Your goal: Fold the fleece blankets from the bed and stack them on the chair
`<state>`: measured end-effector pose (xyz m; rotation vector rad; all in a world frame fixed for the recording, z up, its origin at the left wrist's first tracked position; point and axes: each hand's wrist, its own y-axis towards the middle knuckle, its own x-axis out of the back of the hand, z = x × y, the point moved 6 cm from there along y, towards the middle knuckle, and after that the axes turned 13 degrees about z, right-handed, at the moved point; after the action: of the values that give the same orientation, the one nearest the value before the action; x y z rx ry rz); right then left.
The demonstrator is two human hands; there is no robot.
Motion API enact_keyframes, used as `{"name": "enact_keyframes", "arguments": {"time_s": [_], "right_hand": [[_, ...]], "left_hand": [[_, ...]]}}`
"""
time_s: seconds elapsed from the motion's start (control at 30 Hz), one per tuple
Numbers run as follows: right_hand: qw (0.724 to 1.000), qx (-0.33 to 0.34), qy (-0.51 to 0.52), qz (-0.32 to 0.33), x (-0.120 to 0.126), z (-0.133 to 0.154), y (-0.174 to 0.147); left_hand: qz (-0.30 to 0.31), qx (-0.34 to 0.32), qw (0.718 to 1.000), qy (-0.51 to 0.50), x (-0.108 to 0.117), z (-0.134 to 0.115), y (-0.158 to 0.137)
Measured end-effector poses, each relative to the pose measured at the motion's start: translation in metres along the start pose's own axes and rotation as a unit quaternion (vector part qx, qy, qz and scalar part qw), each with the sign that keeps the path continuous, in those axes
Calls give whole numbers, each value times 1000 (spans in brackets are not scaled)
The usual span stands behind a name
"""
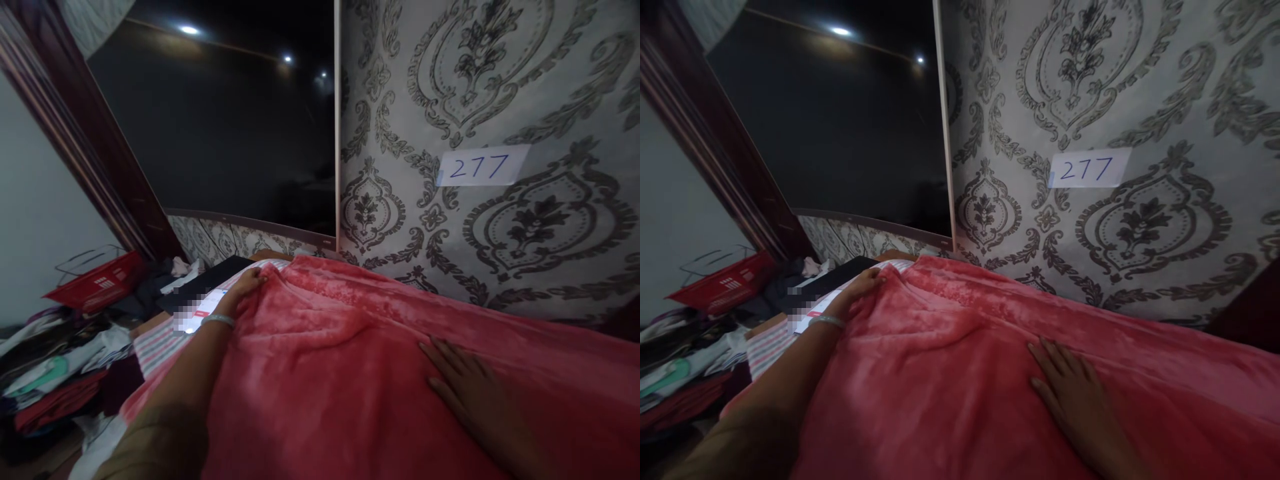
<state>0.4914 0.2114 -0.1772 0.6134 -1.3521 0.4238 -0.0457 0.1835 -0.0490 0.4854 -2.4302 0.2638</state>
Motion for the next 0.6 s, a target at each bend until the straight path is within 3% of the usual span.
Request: {"name": "enact_keyframes", "arguments": {"time_s": [0.17,0.37,0.47,0.6], "right_hand": [[1000,-11,12,7,-3,-2,2],[999,-16,22,23,4,4,2],[999,-18,21,26,12,8,0],[999,-21,16,38,16,9,-1]], "left_hand": [[-12,-30,995,90,9,-20,-5],[-111,38,972,203,27,-24,4],[-125,86,959,239,15,-11,10],[-94,117,952,268,-12,7,16]]}}
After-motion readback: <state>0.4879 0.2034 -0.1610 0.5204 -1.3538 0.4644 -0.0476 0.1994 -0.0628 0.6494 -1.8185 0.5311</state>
